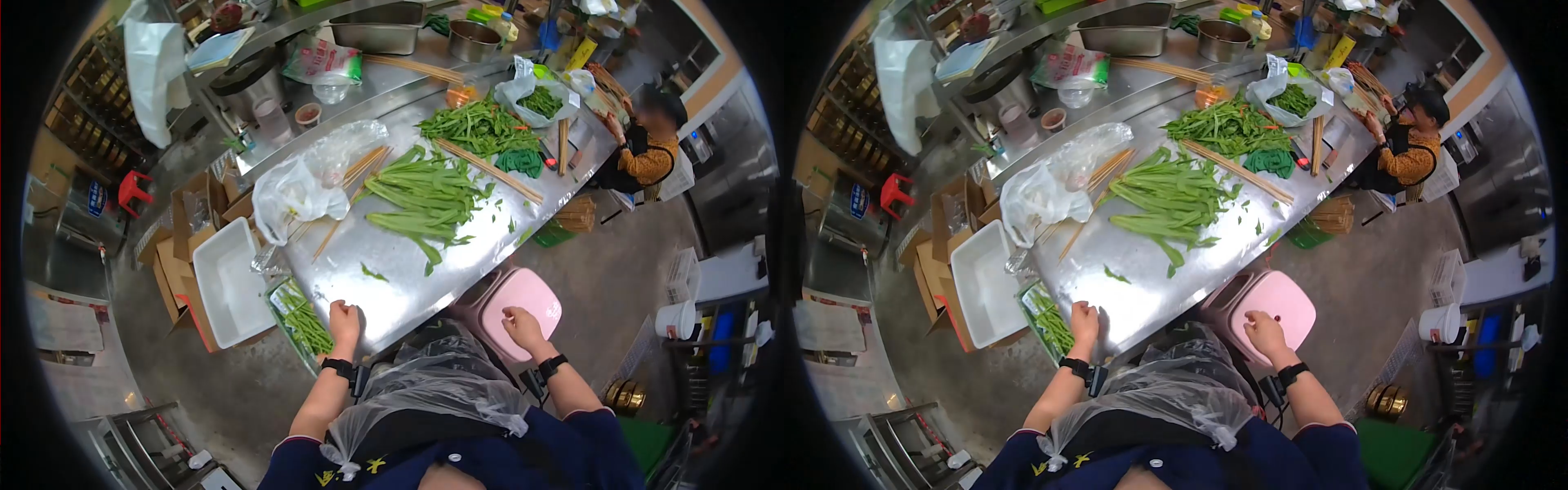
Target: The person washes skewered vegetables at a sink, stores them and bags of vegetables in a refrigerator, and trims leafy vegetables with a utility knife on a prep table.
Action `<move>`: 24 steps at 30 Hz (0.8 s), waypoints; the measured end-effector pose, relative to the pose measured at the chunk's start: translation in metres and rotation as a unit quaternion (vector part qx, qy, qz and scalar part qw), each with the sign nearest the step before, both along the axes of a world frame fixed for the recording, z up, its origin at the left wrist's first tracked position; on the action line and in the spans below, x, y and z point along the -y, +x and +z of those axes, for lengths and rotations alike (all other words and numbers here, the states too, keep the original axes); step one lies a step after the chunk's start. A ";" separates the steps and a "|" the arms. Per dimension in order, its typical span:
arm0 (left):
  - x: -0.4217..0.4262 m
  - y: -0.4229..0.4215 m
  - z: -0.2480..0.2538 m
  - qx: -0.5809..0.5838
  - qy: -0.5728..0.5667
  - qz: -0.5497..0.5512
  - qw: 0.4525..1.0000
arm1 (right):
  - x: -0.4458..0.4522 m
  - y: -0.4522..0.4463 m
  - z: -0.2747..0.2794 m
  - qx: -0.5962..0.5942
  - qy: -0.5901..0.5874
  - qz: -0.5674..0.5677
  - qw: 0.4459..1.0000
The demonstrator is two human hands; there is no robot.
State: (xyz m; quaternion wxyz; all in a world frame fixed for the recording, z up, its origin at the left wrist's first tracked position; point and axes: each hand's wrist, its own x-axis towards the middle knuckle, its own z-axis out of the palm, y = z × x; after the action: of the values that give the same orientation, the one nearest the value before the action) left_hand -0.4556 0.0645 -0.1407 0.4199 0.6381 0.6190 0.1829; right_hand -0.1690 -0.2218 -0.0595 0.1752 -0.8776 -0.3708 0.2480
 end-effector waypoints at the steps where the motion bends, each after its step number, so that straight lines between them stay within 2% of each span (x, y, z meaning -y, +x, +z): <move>1: -0.006 0.011 -0.001 -0.014 -0.030 0.009 0.999 | -0.012 0.021 -0.005 0.008 0.005 -0.010 1.000; 2: -0.011 0.022 -0.004 -0.017 -0.033 0.012 0.999 | -0.024 0.043 -0.010 0.005 0.002 -0.007 1.000; 5: -0.021 0.054 -0.018 -0.010 0.018 0.002 1.000 | -0.065 0.115 -0.035 0.164 0.066 0.033 0.984; 6: -0.024 0.067 -0.023 -0.014 0.013 0.007 1.000 | -0.079 0.139 -0.045 0.159 0.062 0.039 0.985; 8: -0.030 0.099 -0.011 -0.019 0.036 -0.027 0.999 | -0.112 0.184 -0.052 0.144 -0.064 0.073 0.985; 9: -0.034 0.114 -0.012 0.060 -0.045 -0.009 0.997 | -0.132 0.204 -0.051 0.088 -0.154 0.062 0.982; 10: -0.040 0.134 -0.004 0.052 -0.054 -0.005 0.997 | -0.154 0.220 -0.045 0.080 -0.163 0.068 0.981; 11: -0.044 0.158 0.015 0.040 0.047 -0.100 0.993 | -0.173 0.235 -0.041 0.133 -0.024 0.142 0.981; 12: -0.043 0.176 0.031 0.029 0.145 -0.191 0.970 | -0.186 0.245 -0.041 0.179 0.118 0.213 0.953; 14: -0.030 0.199 0.045 0.007 0.162 -0.218 0.962 | -0.202 0.257 -0.051 0.130 0.125 0.252 0.951; 15: -0.014 0.201 0.035 -0.021 0.168 -0.220 0.961 | -0.209 0.264 -0.056 0.092 0.139 0.279 0.946; 17: 0.014 0.196 0.015 -0.061 0.103 -0.319 0.940 | -0.211 0.269 -0.068 0.104 0.124 0.303 0.939; 19: 0.038 0.191 -0.003 -0.089 0.157 -0.383 0.906 | -0.209 0.273 -0.084 0.131 0.096 0.334 0.929; 24: 0.043 0.197 -0.010 -0.114 0.168 -0.376 0.904 | -0.205 0.276 -0.096 0.153 0.064 0.357 0.919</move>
State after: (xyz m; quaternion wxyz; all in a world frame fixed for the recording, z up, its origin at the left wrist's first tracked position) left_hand -0.2582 0.0216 -0.1503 0.2705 0.9008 0.3375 0.0385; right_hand 0.1067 -0.0168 -0.1559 0.0723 -0.7011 -0.6968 0.1327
